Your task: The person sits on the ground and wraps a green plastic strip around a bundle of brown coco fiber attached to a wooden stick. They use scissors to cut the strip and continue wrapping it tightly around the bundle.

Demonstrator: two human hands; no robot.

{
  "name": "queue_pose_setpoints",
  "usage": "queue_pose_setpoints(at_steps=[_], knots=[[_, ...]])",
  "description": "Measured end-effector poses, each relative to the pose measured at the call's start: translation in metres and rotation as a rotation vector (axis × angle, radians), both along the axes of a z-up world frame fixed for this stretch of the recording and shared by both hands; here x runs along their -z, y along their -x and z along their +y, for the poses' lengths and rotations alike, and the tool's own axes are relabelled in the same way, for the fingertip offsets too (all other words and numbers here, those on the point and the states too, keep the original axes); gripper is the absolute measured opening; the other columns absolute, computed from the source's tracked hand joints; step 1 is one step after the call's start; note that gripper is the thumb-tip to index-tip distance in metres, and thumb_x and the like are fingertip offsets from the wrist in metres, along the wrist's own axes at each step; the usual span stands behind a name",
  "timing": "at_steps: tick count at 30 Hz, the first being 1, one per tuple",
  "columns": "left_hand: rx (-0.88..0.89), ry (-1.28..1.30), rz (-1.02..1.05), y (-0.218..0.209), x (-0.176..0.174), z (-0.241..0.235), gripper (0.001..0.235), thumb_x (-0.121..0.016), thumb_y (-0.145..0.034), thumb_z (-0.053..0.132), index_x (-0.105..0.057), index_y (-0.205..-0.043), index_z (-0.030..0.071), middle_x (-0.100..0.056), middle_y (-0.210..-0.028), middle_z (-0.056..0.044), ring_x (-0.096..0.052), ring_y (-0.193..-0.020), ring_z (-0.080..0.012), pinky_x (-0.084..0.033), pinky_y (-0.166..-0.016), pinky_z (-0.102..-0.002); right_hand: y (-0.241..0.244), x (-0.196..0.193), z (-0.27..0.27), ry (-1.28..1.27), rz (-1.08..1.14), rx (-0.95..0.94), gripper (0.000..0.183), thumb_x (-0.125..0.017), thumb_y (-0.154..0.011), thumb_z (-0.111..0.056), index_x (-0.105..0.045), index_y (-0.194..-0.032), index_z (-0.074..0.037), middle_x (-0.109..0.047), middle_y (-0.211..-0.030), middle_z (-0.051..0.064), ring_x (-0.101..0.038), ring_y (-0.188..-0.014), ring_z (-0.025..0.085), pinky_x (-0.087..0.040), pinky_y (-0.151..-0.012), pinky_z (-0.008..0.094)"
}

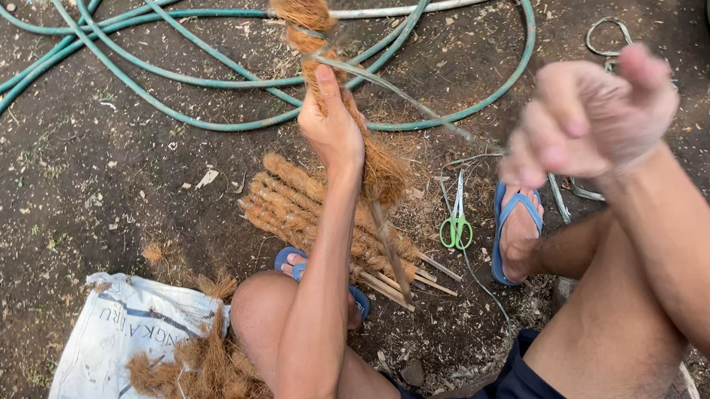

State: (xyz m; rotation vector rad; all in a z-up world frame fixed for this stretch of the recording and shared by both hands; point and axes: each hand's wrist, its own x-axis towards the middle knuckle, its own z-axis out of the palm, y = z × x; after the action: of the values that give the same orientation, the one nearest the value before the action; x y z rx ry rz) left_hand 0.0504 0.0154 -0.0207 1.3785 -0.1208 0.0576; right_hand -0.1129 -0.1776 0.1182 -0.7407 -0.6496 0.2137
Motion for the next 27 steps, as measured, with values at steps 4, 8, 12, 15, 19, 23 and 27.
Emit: queue_pose_setpoints(at_steps=[4, 8, 12, 15, 19, 23, 27], knots=[[0.017, 0.179, -0.016, -0.001, -0.016, 0.010, 0.059, -0.049, -0.099, 0.062, -0.054, -0.082, 0.005, -0.052, -0.062, -0.001, -0.049, -0.044, -0.0104, -0.042, -0.037, -0.029, -0.003, 0.027, -0.033, 0.176, 0.297, 0.525, 0.022, -0.052, -0.111, -0.023, -0.061, -0.106, -0.004, -0.070, -0.117, 0.015, -0.068, -0.112, 0.027, -0.056, -0.097, 0.046], [0.041, 0.224, -0.068, 0.004, -0.020, 0.024, 0.061, -0.049, -0.102, 0.062, -0.054, -0.083, 0.005, -0.054, -0.064, -0.003, -0.050, -0.046, -0.0109, -0.043, -0.040, -0.030, -0.043, 0.154, -0.084, 1.041, 0.311, 1.134, 0.005, -0.059, -0.108, -0.006, -0.060, -0.112, -0.005, -0.067, -0.106, 0.010, -0.068, -0.089, 0.017, -0.056, -0.076, 0.034], [0.003, 0.088, -0.063, 0.009, -0.026, 0.030, 0.062, -0.047, -0.100, 0.065, -0.058, -0.084, 0.005, -0.052, -0.061, -0.001, -0.049, -0.043, -0.0099, -0.042, -0.036, -0.029, -0.052, 0.317, -0.109, 1.916, 0.251, 0.912, 0.026, -0.061, -0.089, -0.031, -0.073, -0.089, -0.008, -0.072, -0.081, 0.021, -0.070, -0.076, 0.036, -0.056, -0.076, 0.047], [0.016, 0.033, -0.032, 0.016, -0.027, 0.030, 0.065, -0.045, -0.097, 0.067, -0.061, -0.084, 0.006, -0.052, -0.058, -0.001, -0.050, -0.039, -0.0097, -0.041, -0.033, -0.028, -0.025, 0.418, -0.064, 2.022, 0.505, 0.817, 0.038, -0.053, -0.097, -0.026, -0.072, -0.081, 0.002, -0.070, -0.087, 0.031, -0.071, -0.079, 0.044, -0.057, -0.077, 0.053], [0.074, 0.113, 0.060, 0.030, -0.023, 0.028, 0.065, -0.047, -0.097, 0.067, -0.057, -0.082, 0.004, -0.053, -0.060, -0.001, -0.053, -0.042, -0.0102, -0.041, -0.036, -0.027, 0.016, 0.482, 0.010, 1.920, 0.809, 0.705, 0.031, -0.060, -0.088, -0.029, -0.075, -0.095, -0.002, -0.071, -0.101, 0.031, -0.071, -0.098, 0.047, -0.056, -0.089, 0.052], [0.092, 0.109, 0.104, 0.036, -0.021, 0.030, 0.062, -0.050, -0.097, 0.066, -0.058, -0.086, 0.005, -0.054, -0.064, 0.000, -0.053, -0.047, -0.0094, -0.042, -0.039, -0.026, 0.032, 0.486, 0.042, 1.840, 1.139, 0.689, 0.044, -0.066, -0.091, -0.037, -0.064, -0.117, -0.001, -0.066, -0.122, 0.030, -0.064, -0.116, 0.045, -0.051, -0.100, 0.051], [0.087, 0.073, 0.042, 0.040, -0.031, 0.033, 0.063, -0.052, -0.098, 0.065, -0.061, -0.093, 0.003, -0.054, -0.064, 0.002, -0.052, -0.048, -0.0073, -0.041, -0.041, -0.025, 0.026, 0.480, 0.045, 1.852, 1.258, 0.705, 0.061, -0.076, -0.087, -0.038, -0.054, -0.128, 0.001, -0.063, -0.127, 0.028, -0.061, -0.118, 0.044, -0.049, -0.099, 0.051]])
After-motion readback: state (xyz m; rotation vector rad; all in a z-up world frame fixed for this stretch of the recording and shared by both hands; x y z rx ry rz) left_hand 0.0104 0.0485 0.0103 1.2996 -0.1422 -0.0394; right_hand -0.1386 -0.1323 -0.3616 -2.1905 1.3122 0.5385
